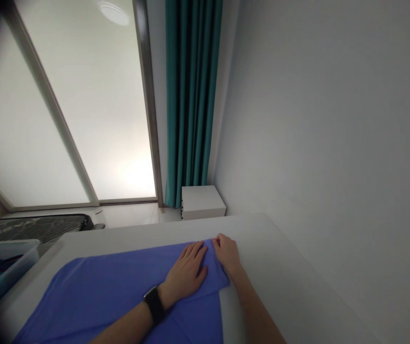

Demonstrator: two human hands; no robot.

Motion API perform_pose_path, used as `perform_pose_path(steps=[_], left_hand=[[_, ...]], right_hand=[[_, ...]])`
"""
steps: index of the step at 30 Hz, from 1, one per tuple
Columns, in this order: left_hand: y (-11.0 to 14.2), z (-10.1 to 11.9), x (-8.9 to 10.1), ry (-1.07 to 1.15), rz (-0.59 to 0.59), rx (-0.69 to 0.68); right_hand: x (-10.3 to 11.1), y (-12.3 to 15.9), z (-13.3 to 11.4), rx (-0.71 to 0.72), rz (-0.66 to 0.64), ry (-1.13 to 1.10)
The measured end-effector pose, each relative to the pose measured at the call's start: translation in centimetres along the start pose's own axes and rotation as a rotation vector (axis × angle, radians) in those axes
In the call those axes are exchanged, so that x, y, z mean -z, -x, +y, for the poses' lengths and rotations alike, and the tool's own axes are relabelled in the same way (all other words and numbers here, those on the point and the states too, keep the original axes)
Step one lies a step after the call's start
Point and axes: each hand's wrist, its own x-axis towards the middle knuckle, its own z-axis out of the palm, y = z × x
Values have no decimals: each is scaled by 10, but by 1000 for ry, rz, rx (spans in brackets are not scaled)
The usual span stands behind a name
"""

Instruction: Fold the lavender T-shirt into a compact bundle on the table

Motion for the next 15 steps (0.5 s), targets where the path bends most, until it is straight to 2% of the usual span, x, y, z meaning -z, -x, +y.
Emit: perform_pose_path(steps=[9, 15], left_hand=[[1, -2, -3, 7, -13, -41], [2, -2, -4, -5, -14, -53]], right_hand=[[-1, -1, 2, -52, 44, 21], [11, 14, 9, -56, 42, -11]])
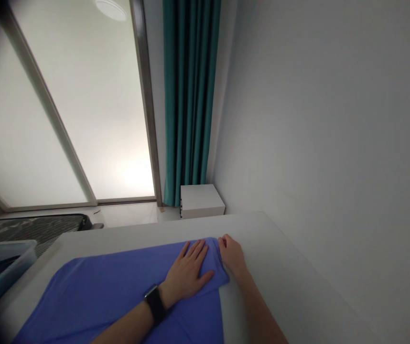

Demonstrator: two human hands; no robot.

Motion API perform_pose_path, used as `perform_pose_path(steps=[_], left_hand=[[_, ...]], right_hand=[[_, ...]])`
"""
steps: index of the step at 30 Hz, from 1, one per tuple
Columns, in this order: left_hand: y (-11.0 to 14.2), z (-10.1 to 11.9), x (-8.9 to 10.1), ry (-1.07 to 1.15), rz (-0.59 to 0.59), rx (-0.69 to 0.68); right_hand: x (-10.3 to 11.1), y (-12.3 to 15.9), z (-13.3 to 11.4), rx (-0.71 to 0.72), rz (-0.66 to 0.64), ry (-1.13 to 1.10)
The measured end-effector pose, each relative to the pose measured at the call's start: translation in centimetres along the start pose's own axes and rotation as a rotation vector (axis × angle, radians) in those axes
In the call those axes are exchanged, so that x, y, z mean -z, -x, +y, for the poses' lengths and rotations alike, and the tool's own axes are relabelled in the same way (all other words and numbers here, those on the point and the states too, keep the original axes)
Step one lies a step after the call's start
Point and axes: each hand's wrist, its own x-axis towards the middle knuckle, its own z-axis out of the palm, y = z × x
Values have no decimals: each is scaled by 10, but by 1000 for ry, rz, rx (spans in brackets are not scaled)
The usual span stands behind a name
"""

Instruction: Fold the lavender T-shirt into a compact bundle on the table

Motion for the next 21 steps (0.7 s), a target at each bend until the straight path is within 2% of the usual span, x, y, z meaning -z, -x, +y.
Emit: perform_pose_path(steps=[7, 13, 21], left_hand=[[-1, -1, -1, -9, -31, -11], [-1, -4, -5, -27, -34, -27], [-1, -5, -4, -23, -33, -31]], right_hand=[[18, 40, 7, -12, -36, 39], [12, 80, -5, 59, 37, 244], [13, 83, 4, 121, -38, 263]])
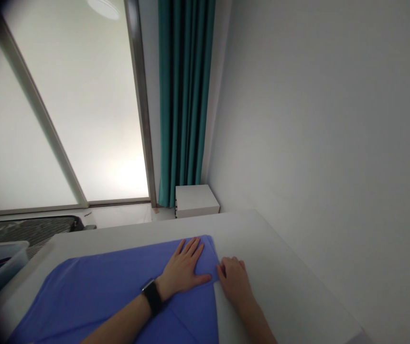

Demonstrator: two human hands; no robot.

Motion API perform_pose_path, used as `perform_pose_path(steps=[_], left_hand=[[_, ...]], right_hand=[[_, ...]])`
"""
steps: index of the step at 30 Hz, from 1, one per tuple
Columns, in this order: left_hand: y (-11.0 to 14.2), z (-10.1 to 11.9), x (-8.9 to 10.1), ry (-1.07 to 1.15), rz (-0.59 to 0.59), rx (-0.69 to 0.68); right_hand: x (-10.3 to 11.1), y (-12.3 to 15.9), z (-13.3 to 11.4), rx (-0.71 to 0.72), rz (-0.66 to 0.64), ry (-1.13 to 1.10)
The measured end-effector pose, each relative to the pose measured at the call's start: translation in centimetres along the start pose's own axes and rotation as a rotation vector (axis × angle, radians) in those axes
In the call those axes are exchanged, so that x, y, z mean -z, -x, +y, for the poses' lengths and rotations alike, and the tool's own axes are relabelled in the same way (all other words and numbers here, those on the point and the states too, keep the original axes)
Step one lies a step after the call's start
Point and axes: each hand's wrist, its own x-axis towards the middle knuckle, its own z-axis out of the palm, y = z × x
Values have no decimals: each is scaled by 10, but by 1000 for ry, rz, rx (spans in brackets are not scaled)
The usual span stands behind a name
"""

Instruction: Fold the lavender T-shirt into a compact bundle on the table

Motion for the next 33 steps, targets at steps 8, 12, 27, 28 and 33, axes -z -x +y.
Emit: perform_pose_path(steps=[8, 12, 27, 28, 33], left_hand=[[0, 1, 5, -12, -9, 4], [-2, -14, 20, -49, 15, 41], [-2, -37, 8, -139, -18, 99], [-2, -37, 8, -142, -21, 96], [-1, -37, 9, -143, -19, 86]], right_hand=[[4, 3, -2, 20, 77, -6], [4, 3, 0, -12, 95, -58], [16, -24, -43, 296, 118, 131], [15, -29, -51, 316, 77, 132], [2, -45, -66, 285, -73, 88]])
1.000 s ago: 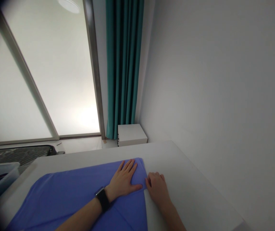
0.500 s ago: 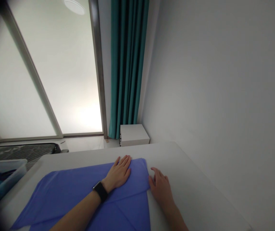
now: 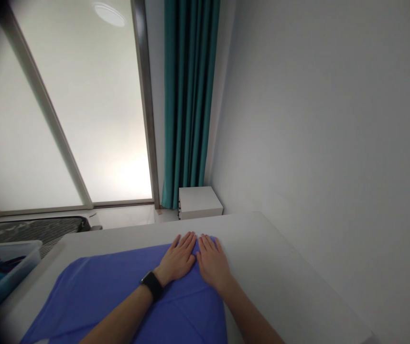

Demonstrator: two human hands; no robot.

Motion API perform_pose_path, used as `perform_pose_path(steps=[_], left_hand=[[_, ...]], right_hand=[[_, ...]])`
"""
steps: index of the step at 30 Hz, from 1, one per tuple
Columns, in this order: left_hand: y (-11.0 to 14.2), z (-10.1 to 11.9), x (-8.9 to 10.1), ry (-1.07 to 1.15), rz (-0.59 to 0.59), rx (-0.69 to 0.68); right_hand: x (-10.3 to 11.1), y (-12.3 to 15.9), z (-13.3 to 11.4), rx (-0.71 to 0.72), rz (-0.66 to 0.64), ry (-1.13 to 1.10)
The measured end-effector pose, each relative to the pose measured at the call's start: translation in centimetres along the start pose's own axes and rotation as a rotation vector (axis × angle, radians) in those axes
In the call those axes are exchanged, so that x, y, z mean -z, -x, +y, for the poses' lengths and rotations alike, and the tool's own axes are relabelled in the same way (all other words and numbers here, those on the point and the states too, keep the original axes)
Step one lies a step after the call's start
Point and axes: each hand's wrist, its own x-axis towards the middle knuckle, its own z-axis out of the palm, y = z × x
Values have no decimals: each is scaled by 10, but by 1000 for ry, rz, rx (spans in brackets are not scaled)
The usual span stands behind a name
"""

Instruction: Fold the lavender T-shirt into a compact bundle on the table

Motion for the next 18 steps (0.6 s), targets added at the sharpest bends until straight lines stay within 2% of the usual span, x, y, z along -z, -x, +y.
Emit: perform_pose_path(steps=[5, 11, 18], left_hand=[[1, 1, 0, 0, 0, 5], [1, 0, 0, 16, 7, 10], [2, 2, -2, 11, 15, 28]], right_hand=[[-7, 5, 10, -117, -114, -42], [-8, 6, 10, -181, -130, -50], [-15, 5, 12, -184, -125, -48]])
